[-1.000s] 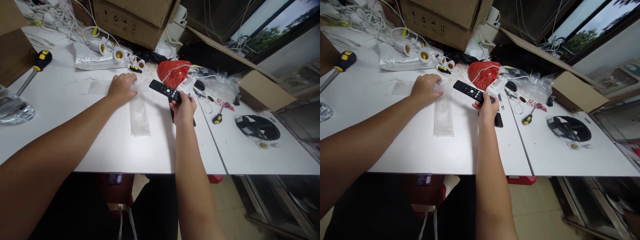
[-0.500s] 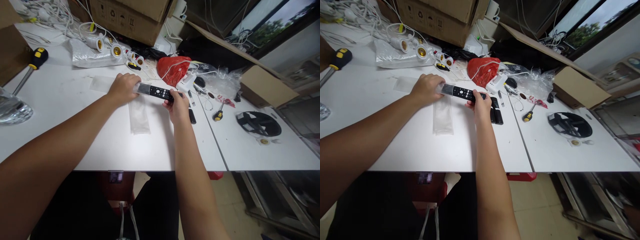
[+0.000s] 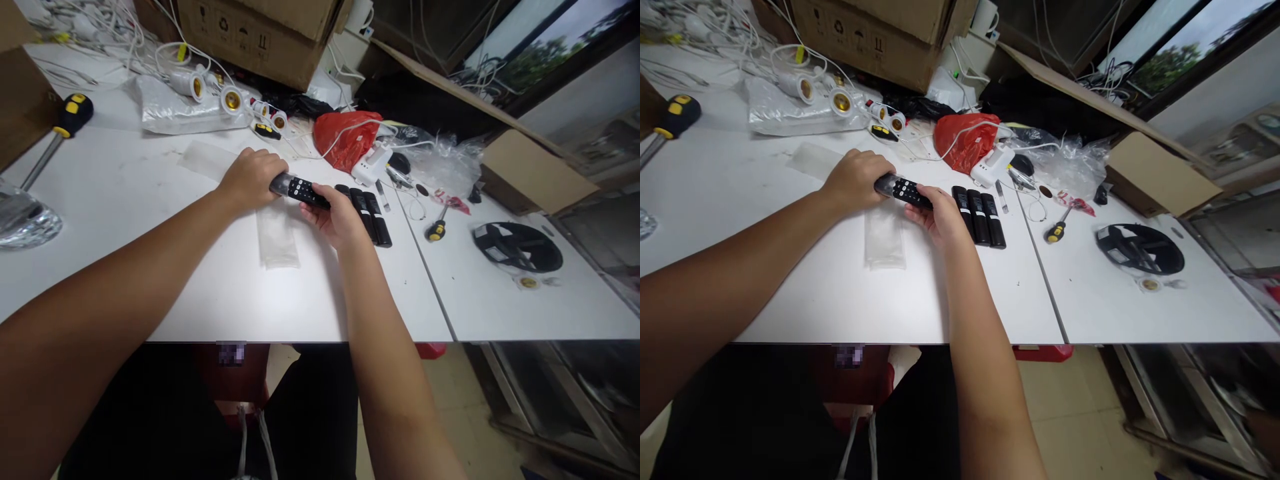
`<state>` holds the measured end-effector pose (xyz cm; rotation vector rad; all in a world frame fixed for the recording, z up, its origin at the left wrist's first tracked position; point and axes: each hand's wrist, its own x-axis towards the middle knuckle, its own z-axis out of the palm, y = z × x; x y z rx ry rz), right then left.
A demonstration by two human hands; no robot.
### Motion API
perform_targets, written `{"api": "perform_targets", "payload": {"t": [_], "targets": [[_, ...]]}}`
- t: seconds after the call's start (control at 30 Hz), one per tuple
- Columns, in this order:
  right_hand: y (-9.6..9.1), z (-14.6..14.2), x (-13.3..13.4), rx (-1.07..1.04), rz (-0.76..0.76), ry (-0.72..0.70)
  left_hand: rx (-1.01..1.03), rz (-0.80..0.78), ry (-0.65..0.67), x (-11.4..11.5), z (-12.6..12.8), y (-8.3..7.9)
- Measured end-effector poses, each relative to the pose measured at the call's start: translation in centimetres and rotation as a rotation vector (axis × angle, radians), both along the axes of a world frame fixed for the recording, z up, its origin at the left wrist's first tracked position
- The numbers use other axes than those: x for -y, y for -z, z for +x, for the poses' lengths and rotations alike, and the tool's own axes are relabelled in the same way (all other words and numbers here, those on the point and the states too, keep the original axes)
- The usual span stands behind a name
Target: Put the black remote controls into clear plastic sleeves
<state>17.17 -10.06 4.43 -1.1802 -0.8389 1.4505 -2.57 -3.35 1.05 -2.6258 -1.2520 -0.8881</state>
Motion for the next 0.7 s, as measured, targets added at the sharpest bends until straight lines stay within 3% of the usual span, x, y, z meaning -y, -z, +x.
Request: {"api": "perform_targets", "payload": {"t": [0.33,0.53,0.7], "targets": [[-2.0,0.3,1.4,-0.156,-0.119,-0.238,0.020,0.008,0.145,0.4,0.4,-0.2],[-1.0,1.1,0.5,-0.189,-0.111,-0.298,-0.023,0.164,0.134,0.8,0.5,-0.6],[0.1,1.9,-0.5,-0.229,-0.060,-0.375,-0.036,0.219,0.219,1.7,1.1,-0.4]]}}
